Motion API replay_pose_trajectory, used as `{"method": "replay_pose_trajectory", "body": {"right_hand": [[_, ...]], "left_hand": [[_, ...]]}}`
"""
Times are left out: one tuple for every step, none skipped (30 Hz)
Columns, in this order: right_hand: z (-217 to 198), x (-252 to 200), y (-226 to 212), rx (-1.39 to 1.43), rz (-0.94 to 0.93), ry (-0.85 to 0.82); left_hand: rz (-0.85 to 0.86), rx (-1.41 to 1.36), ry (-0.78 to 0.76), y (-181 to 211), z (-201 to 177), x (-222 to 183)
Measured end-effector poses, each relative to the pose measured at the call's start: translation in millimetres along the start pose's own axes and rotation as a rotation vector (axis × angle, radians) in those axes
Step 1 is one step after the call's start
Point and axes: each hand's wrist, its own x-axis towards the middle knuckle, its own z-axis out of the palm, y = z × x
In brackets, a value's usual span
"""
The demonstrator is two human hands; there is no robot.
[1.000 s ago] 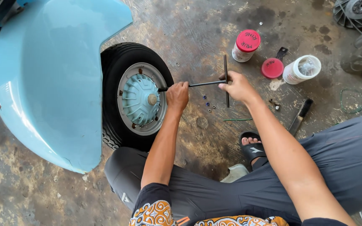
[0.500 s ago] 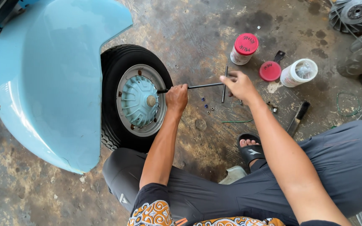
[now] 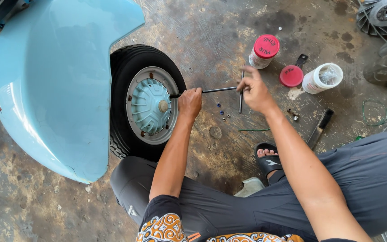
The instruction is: Removing bolts from a scooter wheel rim with a T-wrench and separating the tire from the rim.
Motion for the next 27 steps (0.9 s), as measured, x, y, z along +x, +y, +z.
{"method": "replay_pose_trajectory", "body": {"right_hand": [[1,1,1,0.000,0.001,-0.001],[-1,4,2,-0.011,0.077,0.106],[-2,8,3,-0.022,0.152,0.214],[-6,9,20,-0.023,0.153,0.211],[-10,9,37,-0.175,0.351,0.237],[-14,11,54,-0.327,0.548,0.263],[-15,11,51,-0.328,0.547,0.264],[-14,10,48,-0.242,0.698,0.205],[-13,9,44,-0.154,0.846,0.143],[-8,6,44,-0.153,0.845,0.142],[-2,4,45,-0.031,0.832,0.112],[4,1,45,0.090,0.817,0.081],[5,1,50,0.091,0.817,0.079],[5,1,55,0.056,0.686,0.036],[5,1,60,0.021,0.555,-0.005],[3,2,56,0.020,0.557,-0.004],[2,3,52,-0.029,0.551,-0.001],[1,5,47,-0.079,0.542,0.001],[3,2,47,-0.079,0.542,0.001],[6,1,47,-0.118,0.419,0.024],[11,-1,47,-0.155,0.295,0.046],[19,-5,46,-0.155,0.294,0.040],[28,-9,44,-0.072,0.208,0.173],[34,-10,43,0.009,0.118,0.310],[51,-19,50,0.007,0.112,0.307],[67,-28,57,0.031,0.158,0.476],[84,-36,65,0.056,0.202,0.645]], "left_hand": [[-0.001,0.000,-0.001,0,1,-2],[-0.011,0.014,0.004,1,3,0],[-0.021,0.028,0.008,2,5,2],[-0.023,0.027,0.007,3,5,2],[-0.036,0.028,0.007,3,5,2],[-0.048,0.030,0.009,2,5,4],[-0.048,0.029,0.010,2,7,5],[-0.076,0.031,0.006,1,8,6],[-0.104,0.034,0.002,0,10,6],[-0.105,0.036,0.002,0,9,6],[-0.099,0.035,0.014,0,9,6],[-0.094,0.034,0.026,-1,10,6],[-0.096,0.036,0.026,-3,13,6],[-0.081,0.049,0.040,-5,16,6],[-0.065,0.062,0.055,-6,19,6],[-0.064,0.060,0.053,-8,14,6],[0.002,0.009,0.031,-10,9,7],[0.065,-0.040,0.011,-12,3,7],[0.065,-0.040,0.011,-10,6,6],[0.038,-0.040,0.000,-10,9,4],[0.010,-0.039,-0.012,-11,12,2],[0.004,-0.039,-0.013,-11,13,2],[-0.023,-0.040,0.014,-11,13,3],[-0.048,-0.042,0.046,-11,13,8],[-0.052,-0.042,0.051,-10,18,5],[-0.063,-0.028,0.053,-10,22,5],[-0.074,-0.013,0.056,-10,27,4]]}}
